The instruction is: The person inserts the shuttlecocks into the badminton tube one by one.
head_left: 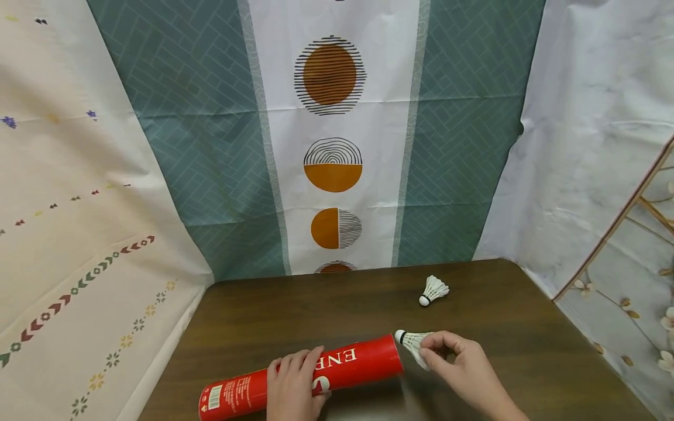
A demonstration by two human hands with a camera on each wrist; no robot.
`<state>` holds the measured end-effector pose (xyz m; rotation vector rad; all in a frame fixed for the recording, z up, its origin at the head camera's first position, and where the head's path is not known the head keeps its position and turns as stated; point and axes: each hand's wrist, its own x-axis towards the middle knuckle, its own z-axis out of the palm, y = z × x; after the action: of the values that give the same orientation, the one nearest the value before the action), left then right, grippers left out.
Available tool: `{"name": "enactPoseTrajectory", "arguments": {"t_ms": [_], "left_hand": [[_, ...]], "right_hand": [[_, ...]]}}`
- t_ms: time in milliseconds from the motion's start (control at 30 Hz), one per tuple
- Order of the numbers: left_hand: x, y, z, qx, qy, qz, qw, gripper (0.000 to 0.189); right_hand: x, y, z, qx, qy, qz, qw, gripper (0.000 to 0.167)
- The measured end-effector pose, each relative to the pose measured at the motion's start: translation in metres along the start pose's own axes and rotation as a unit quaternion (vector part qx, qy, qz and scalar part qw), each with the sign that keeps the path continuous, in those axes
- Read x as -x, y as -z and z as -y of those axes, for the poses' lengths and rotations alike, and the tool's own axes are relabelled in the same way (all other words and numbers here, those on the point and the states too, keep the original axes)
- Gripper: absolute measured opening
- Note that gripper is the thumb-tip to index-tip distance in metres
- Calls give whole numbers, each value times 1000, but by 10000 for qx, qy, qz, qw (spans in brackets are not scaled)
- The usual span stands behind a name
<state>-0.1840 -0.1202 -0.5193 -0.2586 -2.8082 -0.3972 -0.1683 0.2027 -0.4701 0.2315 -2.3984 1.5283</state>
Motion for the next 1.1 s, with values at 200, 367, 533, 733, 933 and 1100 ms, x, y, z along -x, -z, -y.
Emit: {"name": "enactPoseTrajectory", "arguments": {"t_ms": [200,367,533,733,933,1100], "left_hand": [[-1,0,0,14,-94,-133,9999,93],[0,-4,-4,7,-611,-255,9978,90],[1,-4,-8,64,-512,-154,9985,91],[1,-4,-9,110,-381,-120,9991,92],[2,-6,-11,92,-411,-112,9990,91],[2,-4,-10,138,-347,104,9992,90]], "right_hand": [[1,3,-4,-185,540,594,9966,13],[-1,-3,-16,-690,369,1262,9889,5],[1,-14,-19,-1070,-106,1418,9840,18],[3,-28,-14,-1196,-697,979,9855,52],[5,-34,-15,-1956,-607,1756,9629,58],[3,-33,-19,-2653,-541,2713,9236,73]]}}
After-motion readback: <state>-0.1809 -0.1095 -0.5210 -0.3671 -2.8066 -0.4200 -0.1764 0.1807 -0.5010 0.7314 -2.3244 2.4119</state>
